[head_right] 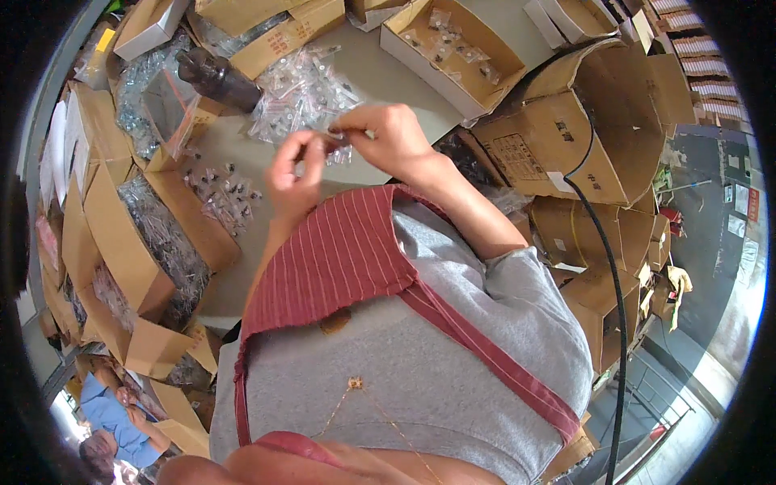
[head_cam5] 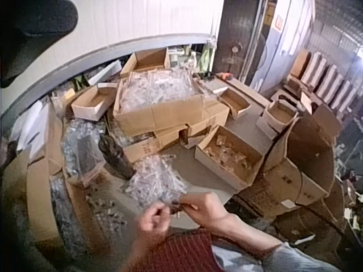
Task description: Sorting and packaging small components into individual plastic bags at a workstation.
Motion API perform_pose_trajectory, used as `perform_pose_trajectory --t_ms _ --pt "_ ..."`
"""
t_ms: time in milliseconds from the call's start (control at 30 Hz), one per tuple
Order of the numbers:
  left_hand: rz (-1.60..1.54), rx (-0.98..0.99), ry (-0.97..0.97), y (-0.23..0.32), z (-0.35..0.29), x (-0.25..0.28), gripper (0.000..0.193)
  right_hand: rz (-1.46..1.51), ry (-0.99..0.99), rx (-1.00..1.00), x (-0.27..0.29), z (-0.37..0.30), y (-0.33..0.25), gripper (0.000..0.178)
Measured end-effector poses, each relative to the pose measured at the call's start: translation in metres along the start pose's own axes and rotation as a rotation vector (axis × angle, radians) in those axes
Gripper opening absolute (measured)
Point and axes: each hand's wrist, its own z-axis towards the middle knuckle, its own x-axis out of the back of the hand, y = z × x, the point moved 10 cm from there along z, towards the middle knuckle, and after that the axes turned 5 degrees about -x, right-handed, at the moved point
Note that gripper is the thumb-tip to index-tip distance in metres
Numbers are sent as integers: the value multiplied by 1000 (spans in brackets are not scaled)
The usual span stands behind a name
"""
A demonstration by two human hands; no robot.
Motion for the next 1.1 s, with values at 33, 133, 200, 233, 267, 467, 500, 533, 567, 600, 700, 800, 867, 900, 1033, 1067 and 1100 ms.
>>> perform_pose_trajectory --t_ms 33,133,200,233,267,467,500,533,567,600,700,800,867,900,1033,1067,1100 --pt "-3 9 -6 -4 1 3 9 174 56 -95 6 0 15 19" --pt "-96 90 173 -22 0 33 26 445 16 -192 4 -2 25 20" --pt "-262 255 97 -29 1 27 27 596 -30 -232 1 -2 33 20" --pt "-428 418 17 -37 -3 13 29 596 -32 -235 1 -3 34 20" --pt "-470 442 20 -37 -4 11 27 660 -58 -225 -1 -2 31 20" --pt "-476 391 61 -36 -1 18 18 607 -143 -270 -1 0 26 19" --pt "-477 392 61 -37 -1 18 18 587 -163 -265 -2 0 27 19" --pt "-474 376 37 -36 -2 16 18 586 -163 -266 -1 1 30 19" --pt "-471 362 14 -36 -3 14 18 550 -181 -228 -2 2 29 17" --pt "-471 362 14 -37 -4 13 18 514 -200 -190 -4 2 28 15" --pt "-464 342 -6 -37 -7 7 17 490 -252 -144 -9 0 21 13" --pt "-421 355 -44 -34 -8 2 15 395 -103 -68 -8 1 16 13" --pt "-517 409 -59 -33 -11 -1 15 367 -93 -62 -10 -1 8 12" --pt "-517 411 -52 -35 -13 1 15 339 -81 -56 -12 -3 4 11" --pt "-480 556 15 -58 -36 10 18 42 145 353 -1 -11 -40 7" --pt "-508 578 24 -62 -42 11 20 16 119 353 -3 -12 -46 6" --pt "-509 582 32 -66 -47 13 20 18 110 354 -6 -12 -46 6"
